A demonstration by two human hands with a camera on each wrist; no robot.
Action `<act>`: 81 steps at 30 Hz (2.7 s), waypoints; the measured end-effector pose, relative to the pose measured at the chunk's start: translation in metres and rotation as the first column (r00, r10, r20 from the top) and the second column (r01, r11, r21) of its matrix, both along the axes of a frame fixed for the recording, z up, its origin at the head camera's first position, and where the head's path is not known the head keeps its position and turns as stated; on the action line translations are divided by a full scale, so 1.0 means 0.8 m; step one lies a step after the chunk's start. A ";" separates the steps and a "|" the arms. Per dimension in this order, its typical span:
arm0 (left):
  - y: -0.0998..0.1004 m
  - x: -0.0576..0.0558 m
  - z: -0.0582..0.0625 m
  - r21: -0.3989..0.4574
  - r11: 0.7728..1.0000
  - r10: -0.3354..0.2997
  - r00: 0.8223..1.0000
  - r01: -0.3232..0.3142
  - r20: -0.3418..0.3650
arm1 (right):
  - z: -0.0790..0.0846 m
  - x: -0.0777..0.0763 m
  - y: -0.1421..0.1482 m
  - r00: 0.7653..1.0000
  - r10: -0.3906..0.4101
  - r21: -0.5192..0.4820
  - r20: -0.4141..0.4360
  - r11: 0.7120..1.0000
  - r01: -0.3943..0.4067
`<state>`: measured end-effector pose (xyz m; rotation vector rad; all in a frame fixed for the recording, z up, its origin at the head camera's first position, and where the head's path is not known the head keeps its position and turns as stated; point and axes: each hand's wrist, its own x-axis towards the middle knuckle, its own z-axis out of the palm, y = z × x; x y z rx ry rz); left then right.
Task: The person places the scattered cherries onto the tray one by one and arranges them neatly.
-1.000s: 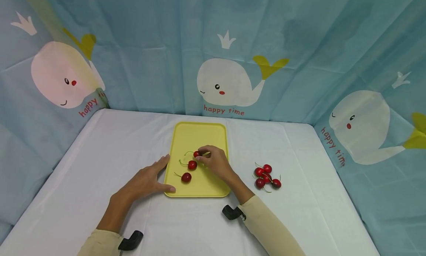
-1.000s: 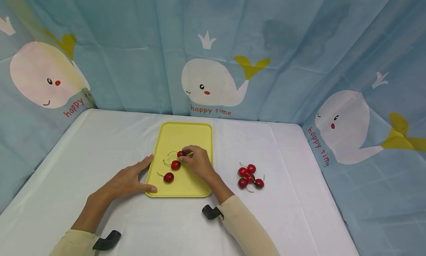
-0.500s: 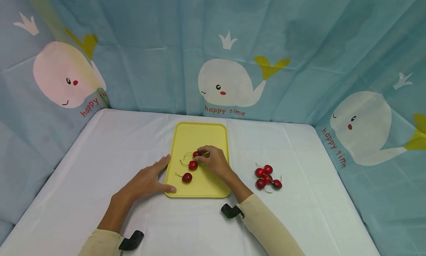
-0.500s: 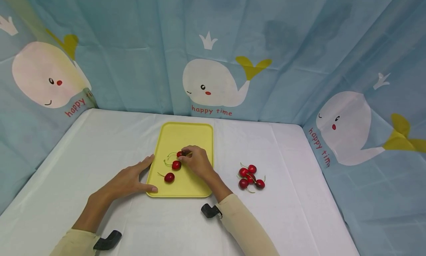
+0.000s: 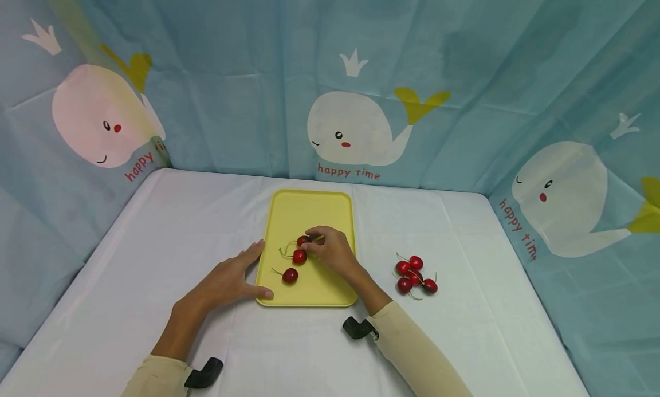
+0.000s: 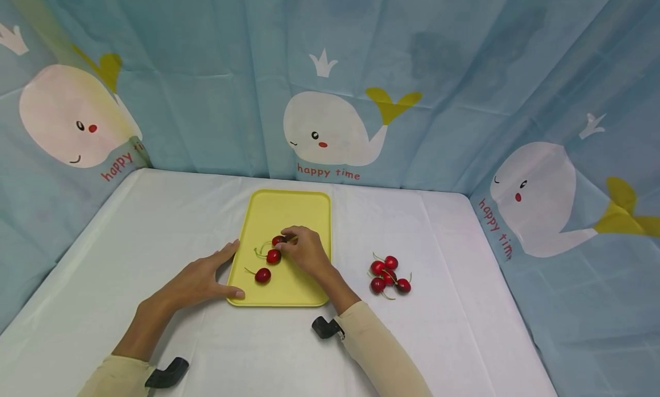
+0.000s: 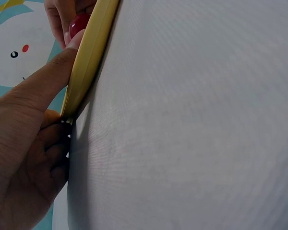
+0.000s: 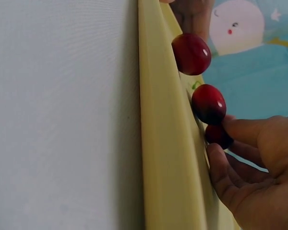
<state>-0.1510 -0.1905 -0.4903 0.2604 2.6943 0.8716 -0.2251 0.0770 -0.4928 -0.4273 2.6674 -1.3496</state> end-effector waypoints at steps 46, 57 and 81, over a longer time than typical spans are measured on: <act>0.000 0.001 -0.002 0.013 1.000 0.010 1.000 -0.010 -0.013 | 0.020 0.043 0.061 0.997 -0.026 -0.081 -0.077 0.997 0.020; 0.001 0.002 -0.003 0.016 1.000 0.007 1.000 -0.007 -0.021 | 0.024 0.060 0.089 0.994 -0.052 -0.091 -0.097 0.995 0.044; 0.000 0.000 -0.005 0.012 1.000 0.006 1.000 -0.006 -0.014 | 0.027 0.090 0.153 0.983 -0.148 -0.035 -0.106 0.989 0.145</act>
